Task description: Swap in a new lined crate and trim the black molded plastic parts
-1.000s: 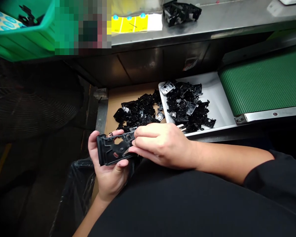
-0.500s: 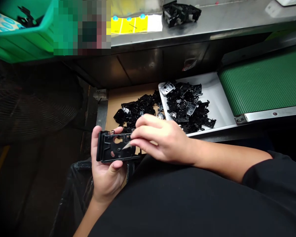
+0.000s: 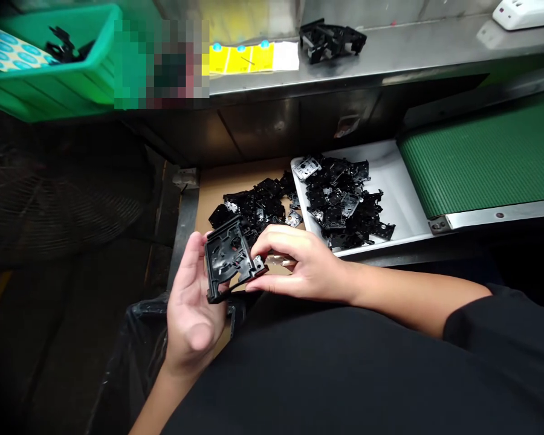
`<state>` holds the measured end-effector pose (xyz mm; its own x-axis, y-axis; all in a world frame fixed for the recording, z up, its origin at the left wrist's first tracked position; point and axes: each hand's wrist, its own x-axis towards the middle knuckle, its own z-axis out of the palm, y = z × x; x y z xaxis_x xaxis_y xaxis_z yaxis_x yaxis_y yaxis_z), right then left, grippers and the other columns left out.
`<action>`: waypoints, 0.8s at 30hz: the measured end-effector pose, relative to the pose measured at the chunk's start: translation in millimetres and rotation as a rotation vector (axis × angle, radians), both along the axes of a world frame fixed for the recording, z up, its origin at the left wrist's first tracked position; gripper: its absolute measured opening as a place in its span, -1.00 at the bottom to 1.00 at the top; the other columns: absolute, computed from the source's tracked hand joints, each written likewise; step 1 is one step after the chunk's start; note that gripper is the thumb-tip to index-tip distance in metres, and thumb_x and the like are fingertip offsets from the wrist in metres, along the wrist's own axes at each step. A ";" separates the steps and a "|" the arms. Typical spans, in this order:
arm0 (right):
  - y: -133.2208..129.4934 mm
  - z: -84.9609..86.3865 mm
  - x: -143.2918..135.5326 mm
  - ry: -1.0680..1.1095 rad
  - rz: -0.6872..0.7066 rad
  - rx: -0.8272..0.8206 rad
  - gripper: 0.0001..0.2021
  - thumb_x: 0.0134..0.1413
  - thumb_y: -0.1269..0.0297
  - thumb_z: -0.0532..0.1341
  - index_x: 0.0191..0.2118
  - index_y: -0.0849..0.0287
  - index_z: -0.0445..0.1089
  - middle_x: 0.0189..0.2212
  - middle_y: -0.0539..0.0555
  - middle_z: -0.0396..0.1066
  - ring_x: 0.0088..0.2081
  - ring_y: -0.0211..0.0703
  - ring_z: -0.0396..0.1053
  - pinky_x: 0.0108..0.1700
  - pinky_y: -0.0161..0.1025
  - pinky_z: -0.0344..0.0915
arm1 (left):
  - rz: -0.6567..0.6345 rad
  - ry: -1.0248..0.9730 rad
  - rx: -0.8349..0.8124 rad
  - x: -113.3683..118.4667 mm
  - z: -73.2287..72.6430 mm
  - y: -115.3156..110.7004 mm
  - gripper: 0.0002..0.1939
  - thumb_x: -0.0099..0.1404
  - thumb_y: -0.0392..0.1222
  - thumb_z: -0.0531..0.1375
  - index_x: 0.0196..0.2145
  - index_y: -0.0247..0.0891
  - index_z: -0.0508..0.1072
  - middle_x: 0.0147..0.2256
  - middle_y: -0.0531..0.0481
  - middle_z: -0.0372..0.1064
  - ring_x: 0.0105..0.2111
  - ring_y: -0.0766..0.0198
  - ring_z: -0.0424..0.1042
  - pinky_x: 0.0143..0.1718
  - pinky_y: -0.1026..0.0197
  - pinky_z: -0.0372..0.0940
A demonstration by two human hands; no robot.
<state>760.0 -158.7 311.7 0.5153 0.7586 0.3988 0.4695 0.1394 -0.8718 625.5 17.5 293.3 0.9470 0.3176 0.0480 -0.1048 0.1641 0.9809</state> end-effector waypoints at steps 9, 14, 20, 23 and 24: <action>0.4 -1.6 -1.0 -0.053 0.200 0.080 -0.79 0.19 0.35 0.36 -0.07 0.22 0.45 -0.18 0.13 0.47 -0.12 -0.18 0.44 -0.07 -0.18 0.45 | -0.060 0.001 0.065 -2.2 2.1 0.7 0.02 0.12 -0.01 0.46 0.41 0.10 0.04 0.48 -0.11 -0.25 0.21 -0.08 0.37 0.14 -0.08 0.44; -0.6 -5.2 -3.9 0.034 0.170 0.083 -0.76 0.14 0.29 0.41 -0.09 0.19 0.48 -0.21 0.09 0.44 -0.23 -0.22 0.40 -0.19 -0.22 0.44 | -0.036 0.012 0.158 -5.0 4.5 1.2 0.18 -0.02 -0.03 0.53 0.42 0.16 0.00 0.48 -0.13 -0.23 0.19 -0.10 0.38 0.14 -0.14 0.43; -3.1 -6.8 2.6 0.201 0.124 0.139 -0.63 0.02 0.18 0.49 -0.09 0.16 0.47 -0.25 -0.01 0.35 -0.49 -0.42 0.13 -0.49 -0.40 0.18 | 0.015 -0.027 0.313 -9.5 4.7 8.7 0.20 -0.14 0.02 0.57 0.38 0.14 0.11 0.38 -0.13 -0.01 0.38 -0.24 0.04 0.33 -0.32 0.13; -1.5 -6.8 9.2 0.351 0.055 0.087 -0.35 0.03 0.19 0.49 0.22 0.02 0.27 -0.10 0.02 0.29 -0.53 -0.48 0.03 -0.58 -0.46 0.05 | -0.029 -0.016 0.348 -12.0 7.9 10.7 0.20 -0.18 0.04 0.58 0.36 0.14 0.16 0.35 -0.12 0.05 0.36 -0.27 0.06 0.33 -0.38 0.11; -0.7 -6.7 11.3 0.350 0.077 0.048 -0.30 0.06 0.19 0.47 0.27 -0.02 0.21 -0.04 0.04 0.26 -0.52 -0.49 0.03 -0.56 -0.46 0.08 | -0.035 -0.011 0.351 -12.7 9.2 10.8 0.18 -0.17 0.03 0.58 0.36 0.14 0.17 0.34 -0.12 0.06 0.35 -0.27 0.07 0.32 -0.38 0.12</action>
<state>771.3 -159.4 305.0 0.5686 0.7855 0.2442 0.1302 0.2072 -0.9696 612.8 28.2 302.4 0.9558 0.2474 0.1591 -0.1162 -0.1794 0.9769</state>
